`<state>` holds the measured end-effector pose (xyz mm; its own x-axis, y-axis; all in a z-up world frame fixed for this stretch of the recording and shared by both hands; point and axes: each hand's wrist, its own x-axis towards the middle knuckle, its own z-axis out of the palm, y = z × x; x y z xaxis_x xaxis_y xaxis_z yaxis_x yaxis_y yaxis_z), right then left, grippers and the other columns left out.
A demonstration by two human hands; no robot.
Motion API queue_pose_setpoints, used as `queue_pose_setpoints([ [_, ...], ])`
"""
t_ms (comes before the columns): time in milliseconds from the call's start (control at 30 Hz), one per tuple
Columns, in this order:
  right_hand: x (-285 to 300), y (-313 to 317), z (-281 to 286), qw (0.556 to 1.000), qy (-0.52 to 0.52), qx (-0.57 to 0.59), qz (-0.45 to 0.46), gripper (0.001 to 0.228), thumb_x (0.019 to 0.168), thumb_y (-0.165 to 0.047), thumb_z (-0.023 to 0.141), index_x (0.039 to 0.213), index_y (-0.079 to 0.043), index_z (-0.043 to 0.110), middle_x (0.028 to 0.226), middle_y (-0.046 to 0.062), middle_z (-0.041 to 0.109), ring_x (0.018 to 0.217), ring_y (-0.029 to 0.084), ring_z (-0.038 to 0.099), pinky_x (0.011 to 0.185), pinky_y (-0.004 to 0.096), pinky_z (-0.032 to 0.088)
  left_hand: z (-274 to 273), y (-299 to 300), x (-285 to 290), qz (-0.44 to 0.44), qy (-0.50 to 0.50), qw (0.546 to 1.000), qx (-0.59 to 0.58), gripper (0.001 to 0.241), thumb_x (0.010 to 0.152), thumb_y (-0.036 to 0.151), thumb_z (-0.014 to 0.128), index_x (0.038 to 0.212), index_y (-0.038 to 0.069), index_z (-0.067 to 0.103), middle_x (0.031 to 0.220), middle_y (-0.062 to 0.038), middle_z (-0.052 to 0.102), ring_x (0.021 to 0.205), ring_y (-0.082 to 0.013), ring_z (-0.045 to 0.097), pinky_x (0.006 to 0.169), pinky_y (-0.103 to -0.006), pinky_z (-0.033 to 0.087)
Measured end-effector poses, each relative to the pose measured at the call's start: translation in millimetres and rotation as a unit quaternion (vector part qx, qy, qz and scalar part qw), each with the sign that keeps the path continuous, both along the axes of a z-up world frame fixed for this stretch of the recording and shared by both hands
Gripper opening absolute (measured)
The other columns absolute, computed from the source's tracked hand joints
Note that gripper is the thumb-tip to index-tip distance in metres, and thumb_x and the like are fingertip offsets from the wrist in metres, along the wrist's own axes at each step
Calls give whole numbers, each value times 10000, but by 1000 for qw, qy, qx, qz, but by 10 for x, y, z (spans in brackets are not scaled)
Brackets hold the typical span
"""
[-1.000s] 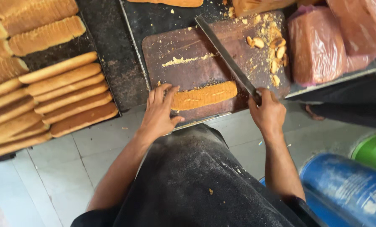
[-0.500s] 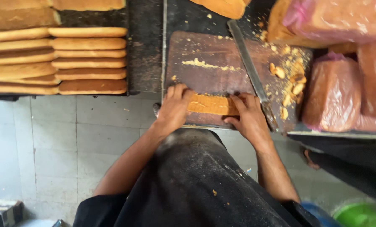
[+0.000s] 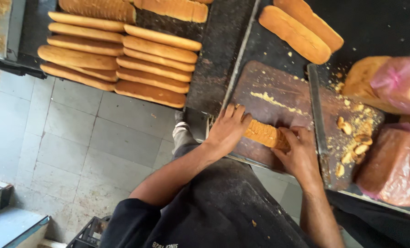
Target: The person uses a long serrated knife to slice long loaves of bread into smaller pieces on a wooden cutting board. They repeatedly pick up loaves, slice them, and arrange the cut pieces on a metal tray.
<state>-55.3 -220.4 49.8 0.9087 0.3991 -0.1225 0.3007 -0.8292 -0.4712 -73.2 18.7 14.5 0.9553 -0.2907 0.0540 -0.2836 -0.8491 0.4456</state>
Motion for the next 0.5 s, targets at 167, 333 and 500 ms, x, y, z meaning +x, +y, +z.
queue_pose_setpoints([
  [167, 556, 942, 19, 997, -54, 22, 49, 613, 672, -135, 907, 1239, -35, 696, 1201, 191, 593, 1123, 402, 571, 954, 468, 499, 38, 979, 525, 51, -19, 998, 20, 449, 779, 23, 590, 1227, 26, 627, 1269, -163, 518, 1191, -360, 495, 990, -461, 480],
  [333, 1446, 2091, -116, 991, -76, 46, 98, 630, 687, -137, 921, 1262, -20, 692, 1228, 197, 570, 1173, 405, 528, 1010, 464, 476, -84, 2246, 1286, 63, 3, 998, 17, 449, 801, -74, 634, 1239, 28, 633, 1265, -181, 527, 1202, -408, 492, 987, -489, 502],
  [500, 2113, 2887, -418, 992, -13, 57, 110, 651, 712, -148, 927, 1304, -20, 689, 1242, 177, 567, 1193, 380, 525, 1026, 440, 468, -386, 3123, 1987, 65, 90, 994, 11, 583, 717, -237, 575, 1246, -2, 646, 1309, -210, 517, 1231, -434, 485, 1016, -465, 515],
])
